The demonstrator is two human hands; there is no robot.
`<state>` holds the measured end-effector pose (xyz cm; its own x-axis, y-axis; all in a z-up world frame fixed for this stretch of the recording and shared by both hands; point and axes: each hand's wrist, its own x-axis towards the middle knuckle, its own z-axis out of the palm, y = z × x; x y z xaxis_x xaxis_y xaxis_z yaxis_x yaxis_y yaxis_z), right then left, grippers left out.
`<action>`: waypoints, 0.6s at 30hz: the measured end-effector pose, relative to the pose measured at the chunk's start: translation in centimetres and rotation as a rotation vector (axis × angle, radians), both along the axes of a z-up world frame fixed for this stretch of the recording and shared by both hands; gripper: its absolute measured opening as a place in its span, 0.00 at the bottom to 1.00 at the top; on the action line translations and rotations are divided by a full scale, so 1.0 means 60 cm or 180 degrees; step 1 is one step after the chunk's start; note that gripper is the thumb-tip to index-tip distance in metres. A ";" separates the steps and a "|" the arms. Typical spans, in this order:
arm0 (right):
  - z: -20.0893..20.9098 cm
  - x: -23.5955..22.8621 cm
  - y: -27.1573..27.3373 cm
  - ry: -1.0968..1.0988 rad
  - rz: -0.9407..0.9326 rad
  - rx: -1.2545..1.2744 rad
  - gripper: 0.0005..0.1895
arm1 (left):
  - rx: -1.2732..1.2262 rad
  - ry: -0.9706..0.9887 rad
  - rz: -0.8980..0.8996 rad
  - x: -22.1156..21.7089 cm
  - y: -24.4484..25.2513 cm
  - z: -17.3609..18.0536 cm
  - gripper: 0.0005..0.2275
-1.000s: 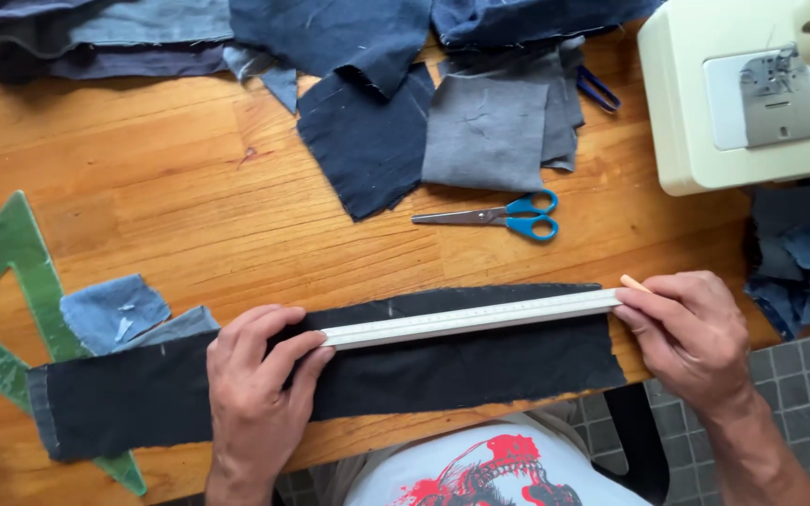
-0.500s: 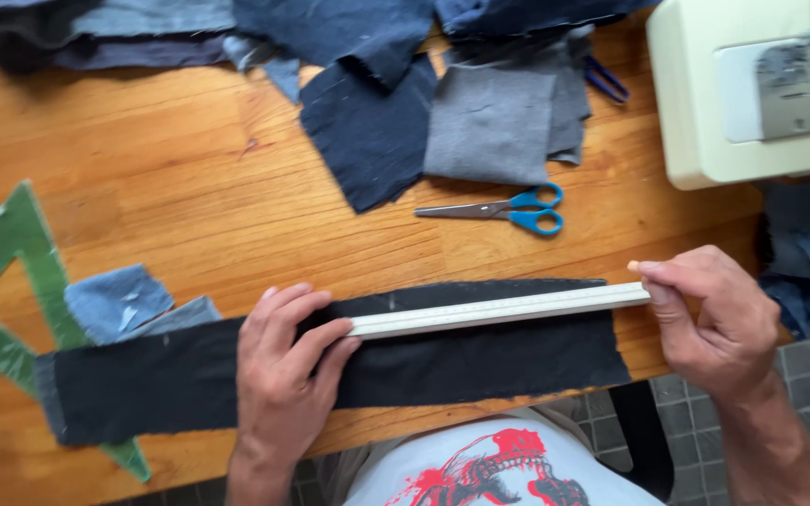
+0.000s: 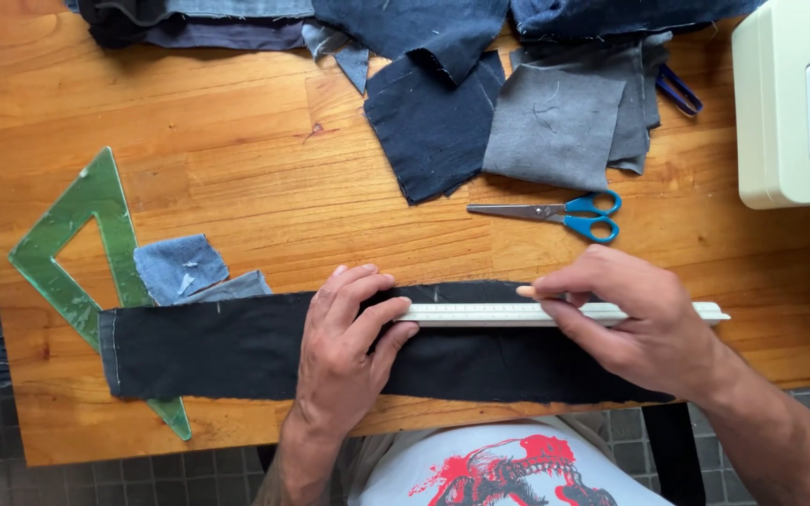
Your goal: The person cuts a piece of black fabric along a seam using scissors. They then use a ruler and chalk to mark a straight line on the fabric and cut along the marked line to create a rectangular piece.
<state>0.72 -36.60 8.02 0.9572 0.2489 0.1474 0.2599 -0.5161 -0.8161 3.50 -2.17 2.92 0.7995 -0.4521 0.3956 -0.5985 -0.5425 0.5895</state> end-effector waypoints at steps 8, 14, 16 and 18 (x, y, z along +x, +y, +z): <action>-0.014 0.023 0.009 -0.0133 -0.0111 0.0079 0.07 | -0.0107 0.0128 -0.0024 0.001 0.004 -0.002 0.04; -0.024 0.002 -0.011 0.0090 -0.0395 0.0064 0.06 | -0.0064 -0.0060 0.0011 0.002 -0.012 0.006 0.05; -0.028 -0.005 -0.016 0.0171 -0.0404 0.0046 0.06 | -0.0054 -0.0050 -0.0002 0.000 -0.028 0.007 0.04; -0.031 -0.012 -0.018 0.0258 -0.0418 0.0032 0.05 | -0.0040 -0.0035 -0.0021 -0.002 -0.036 0.007 0.04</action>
